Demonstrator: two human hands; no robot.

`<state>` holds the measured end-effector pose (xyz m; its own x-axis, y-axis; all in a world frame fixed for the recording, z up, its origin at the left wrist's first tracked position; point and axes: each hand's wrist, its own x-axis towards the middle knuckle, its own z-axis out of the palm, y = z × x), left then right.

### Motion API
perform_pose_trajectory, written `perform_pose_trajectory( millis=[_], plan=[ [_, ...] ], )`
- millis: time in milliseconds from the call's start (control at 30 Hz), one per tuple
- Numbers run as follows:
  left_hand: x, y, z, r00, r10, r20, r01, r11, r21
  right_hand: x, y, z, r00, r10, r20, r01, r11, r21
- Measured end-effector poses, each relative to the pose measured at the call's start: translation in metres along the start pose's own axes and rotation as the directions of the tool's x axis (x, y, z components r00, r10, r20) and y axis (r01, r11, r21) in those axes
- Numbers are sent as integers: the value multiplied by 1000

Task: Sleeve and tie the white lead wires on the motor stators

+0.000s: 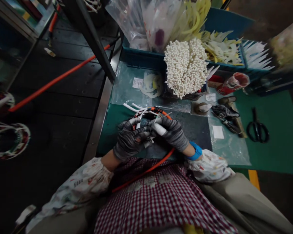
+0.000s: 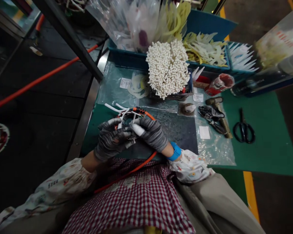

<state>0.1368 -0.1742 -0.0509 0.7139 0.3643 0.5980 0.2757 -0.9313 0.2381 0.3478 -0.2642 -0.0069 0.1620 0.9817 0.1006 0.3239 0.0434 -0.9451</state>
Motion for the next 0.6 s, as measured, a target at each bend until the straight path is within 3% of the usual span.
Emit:
perform_pose_trajectory(
  millis=[133, 367, 467, 600],
  plan=[
    [0, 0, 2, 999, -13, -33, 13, 1000, -11, 0, -1, -14, 981, -5, 194, -29, 984, 174],
    [1, 1, 1, 995, -96, -15, 94, 991, -92, -5, 7, -14, 993, 18, 115, -35, 988, 151],
    [4, 2, 0, 997, -44, -60, 39, 997, -74, -5, 10, -14, 994, -32, 107, 17, 990, 141],
    [6, 2, 0, 999, -16, -42, 14, 998, -62, -12, 22, -13, 966, -128, 225, 106, 989, 107]
  ],
)
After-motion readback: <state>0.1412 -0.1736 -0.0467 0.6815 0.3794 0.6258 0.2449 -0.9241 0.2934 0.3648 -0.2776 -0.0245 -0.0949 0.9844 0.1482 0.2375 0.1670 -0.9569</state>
